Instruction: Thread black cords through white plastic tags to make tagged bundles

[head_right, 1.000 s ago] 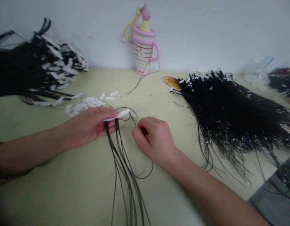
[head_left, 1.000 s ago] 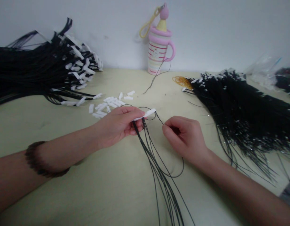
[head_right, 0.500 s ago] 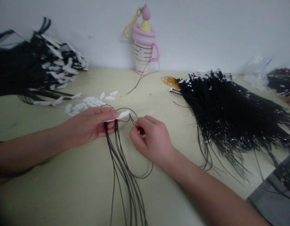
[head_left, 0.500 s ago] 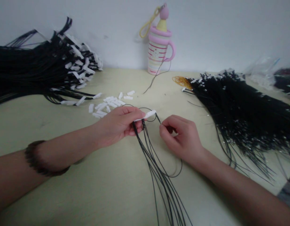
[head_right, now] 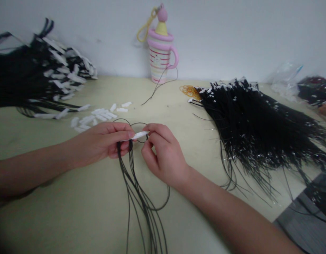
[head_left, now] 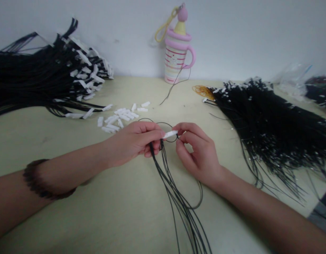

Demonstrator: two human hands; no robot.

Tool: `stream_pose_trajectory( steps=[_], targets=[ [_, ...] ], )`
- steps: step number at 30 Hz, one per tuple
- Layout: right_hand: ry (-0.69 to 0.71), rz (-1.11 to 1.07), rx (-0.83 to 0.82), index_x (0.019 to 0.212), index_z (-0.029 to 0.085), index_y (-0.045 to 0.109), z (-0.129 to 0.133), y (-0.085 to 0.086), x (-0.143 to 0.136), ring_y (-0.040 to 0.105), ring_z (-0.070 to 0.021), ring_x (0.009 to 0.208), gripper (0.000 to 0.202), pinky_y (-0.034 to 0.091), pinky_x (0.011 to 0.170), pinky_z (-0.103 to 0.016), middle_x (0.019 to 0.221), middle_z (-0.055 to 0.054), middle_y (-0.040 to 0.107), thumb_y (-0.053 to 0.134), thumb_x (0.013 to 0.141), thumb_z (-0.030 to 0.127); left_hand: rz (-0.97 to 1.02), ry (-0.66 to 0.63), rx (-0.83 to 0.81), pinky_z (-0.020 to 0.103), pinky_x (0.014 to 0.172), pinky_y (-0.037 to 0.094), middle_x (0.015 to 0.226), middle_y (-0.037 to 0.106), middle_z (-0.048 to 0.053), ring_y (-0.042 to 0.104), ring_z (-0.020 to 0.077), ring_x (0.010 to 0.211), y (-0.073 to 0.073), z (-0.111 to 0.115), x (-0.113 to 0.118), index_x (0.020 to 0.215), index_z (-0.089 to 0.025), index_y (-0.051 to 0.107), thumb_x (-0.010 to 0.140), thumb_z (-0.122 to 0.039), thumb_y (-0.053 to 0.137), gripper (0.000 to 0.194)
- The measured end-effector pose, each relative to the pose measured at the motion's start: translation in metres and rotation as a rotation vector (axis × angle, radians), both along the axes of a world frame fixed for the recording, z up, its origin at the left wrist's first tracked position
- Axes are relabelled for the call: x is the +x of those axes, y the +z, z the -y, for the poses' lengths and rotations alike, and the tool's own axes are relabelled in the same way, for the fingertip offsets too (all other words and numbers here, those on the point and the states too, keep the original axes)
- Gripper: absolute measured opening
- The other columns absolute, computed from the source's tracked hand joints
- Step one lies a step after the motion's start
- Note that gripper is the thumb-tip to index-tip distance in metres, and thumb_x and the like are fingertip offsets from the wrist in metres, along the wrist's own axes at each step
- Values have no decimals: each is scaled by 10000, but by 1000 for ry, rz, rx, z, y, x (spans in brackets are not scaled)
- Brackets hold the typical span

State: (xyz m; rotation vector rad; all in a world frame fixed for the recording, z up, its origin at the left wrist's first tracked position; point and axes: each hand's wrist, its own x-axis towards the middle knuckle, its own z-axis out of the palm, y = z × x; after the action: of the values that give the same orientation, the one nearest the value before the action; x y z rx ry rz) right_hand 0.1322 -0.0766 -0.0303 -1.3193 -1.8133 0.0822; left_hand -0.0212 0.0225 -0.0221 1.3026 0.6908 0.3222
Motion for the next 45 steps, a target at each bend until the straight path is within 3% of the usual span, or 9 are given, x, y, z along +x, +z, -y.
stream_pose_trajectory(
  steps=[12, 18, 20, 24, 29, 34, 38, 42, 45],
  targets=[
    [-10, -43, -11, 703, 146, 524, -1, 1, -1, 536, -151, 939, 125, 440, 835, -297, 969, -95, 570, 473, 788, 68, 7, 0, 5, 149, 410, 339, 533, 524, -29, 455, 56, 460, -2, 0, 1, 683, -155, 562, 781, -285, 571, 163],
    [-98, -114, -17, 768, 132, 657, -3, -2, 7, 508, -122, 803, 72, 447, 730, -277, 961, -83, 509, 592, 761, 160, 59, 106, -31, 132, 446, 375, 534, 516, -35, 480, 50, 492, 4, -6, -2, 667, -149, 574, 773, -246, 585, 144],
    [-32, -193, -207, 799, 143, 684, -5, -1, 13, 465, -92, 646, 106, 418, 587, -241, 790, -38, 515, 622, 751, 214, 125, 137, -19, 125, 447, 380, 540, 520, -37, 477, 44, 487, 9, -11, -4, 650, -151, 576, 776, -227, 580, 147],
    [296, -443, -684, 862, 120, 674, -9, 4, 24, 433, -58, 526, 157, 361, 485, -196, 639, 6, 565, 597, 774, 226, 304, 67, -24, 132, 443, 393, 505, 507, -43, 487, 54, 483, 27, -14, -12, 639, -167, 592, 790, -206, 562, 158],
    [389, -690, -780, 902, 138, 664, -13, 6, 32, 528, -49, 553, 154, 413, 516, -172, 713, -7, 653, 597, 765, 164, 289, -193, 21, 162, 429, 415, 503, 556, -38, 511, 69, 431, 45, -2, -23, 676, -176, 617, 728, -290, 649, 130],
    [196, -833, -661, 1054, 168, 605, -19, 0, 42, 627, -117, 820, 273, 482, 657, -227, 957, -66, 674, 507, 799, 160, 65, -423, 288, 167, 468, 417, 544, 587, -18, 525, 73, 485, 39, 1, -20, 711, -170, 601, 797, -266, 561, 135],
    [-102, -396, -359, 1183, 171, 528, -22, -4, 49, 594, -147, 922, 399, 469, 772, -296, 1017, -80, 648, 450, 793, 126, -62, -359, 382, 153, 482, 406, 568, 599, -28, 506, 59, 502, 19, -4, -10, 738, -176, 570, 835, -286, 508, 159],
    [-233, -107, -83, 952, 148, 586, -11, 5, 39, 541, -96, 649, 190, 428, 582, -213, 759, -21, 608, 499, 783, 160, -98, -215, 309, 145, 426, 385, 563, 574, -38, 478, 50, 459, 7, -5, -4, 757, -174, 563, 832, -292, 510, 150],
    [-115, -44, -68, 705, 145, 538, 4, 17, 18, 408, -37, 466, 68, 340, 469, -163, 547, 47, 494, 556, 763, 176, -83, -141, 258, 143, 408, 392, 544, 544, -44, 492, 58, 467, 5, -4, -3, 738, -171, 555, 823, -274, 519, 138]
  ],
)
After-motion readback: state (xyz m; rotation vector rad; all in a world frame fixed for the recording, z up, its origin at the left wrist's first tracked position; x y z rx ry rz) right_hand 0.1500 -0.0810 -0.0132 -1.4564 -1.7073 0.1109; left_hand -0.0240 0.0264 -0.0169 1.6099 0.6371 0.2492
